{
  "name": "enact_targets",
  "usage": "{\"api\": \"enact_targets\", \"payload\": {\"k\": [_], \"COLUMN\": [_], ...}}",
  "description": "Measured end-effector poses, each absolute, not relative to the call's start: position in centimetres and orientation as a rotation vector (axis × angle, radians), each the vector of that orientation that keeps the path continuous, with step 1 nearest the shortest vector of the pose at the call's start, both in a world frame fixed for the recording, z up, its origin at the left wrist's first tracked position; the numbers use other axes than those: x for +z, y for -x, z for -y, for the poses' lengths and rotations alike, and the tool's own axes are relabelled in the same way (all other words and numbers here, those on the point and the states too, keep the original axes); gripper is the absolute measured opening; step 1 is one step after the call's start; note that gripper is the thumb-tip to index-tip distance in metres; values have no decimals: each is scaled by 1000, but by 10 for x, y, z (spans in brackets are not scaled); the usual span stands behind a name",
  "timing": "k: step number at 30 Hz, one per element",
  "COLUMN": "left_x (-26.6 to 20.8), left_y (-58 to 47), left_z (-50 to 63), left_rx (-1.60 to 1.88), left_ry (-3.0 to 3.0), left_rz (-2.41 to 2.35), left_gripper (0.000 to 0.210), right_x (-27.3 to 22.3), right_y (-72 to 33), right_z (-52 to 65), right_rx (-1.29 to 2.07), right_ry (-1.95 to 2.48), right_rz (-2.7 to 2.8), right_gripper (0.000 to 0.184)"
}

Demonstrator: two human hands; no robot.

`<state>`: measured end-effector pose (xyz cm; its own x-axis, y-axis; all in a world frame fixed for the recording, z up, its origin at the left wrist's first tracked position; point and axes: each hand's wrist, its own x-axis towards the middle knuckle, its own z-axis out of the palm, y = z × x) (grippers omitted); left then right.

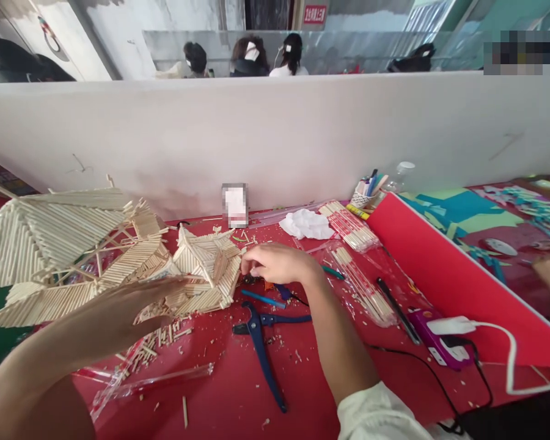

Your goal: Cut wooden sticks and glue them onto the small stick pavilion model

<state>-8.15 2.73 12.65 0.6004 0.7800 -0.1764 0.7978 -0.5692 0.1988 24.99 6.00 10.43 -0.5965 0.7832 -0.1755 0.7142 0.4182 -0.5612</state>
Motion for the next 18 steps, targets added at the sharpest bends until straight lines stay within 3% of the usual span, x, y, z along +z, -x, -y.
{"api": "enact_targets", "payload": {"k": [4,9,14,18], "left_x": [128,120,120,124], "left_y": [77,74,70,68], "left_z": [-27,-30,-29,-30], "left_rx": [-113,-37,-80,-201], "left_ry": [-2569,-2620,-2621,-2590], "left_rz": [-1277,-1281,-1296,-1349], "left_gripper": [57,55,56,59], "right_x": [85,65,62,63], "right_y": [-254,-246,-250,-257], "right_z": [-69,-82,-83,-82], "right_rx": [747,811,800,790], "right_ry": [1695,1729,1781,1843], "right_rz": [2661,2697,2627,2592], "right_gripper": [45,62,60,43]}}
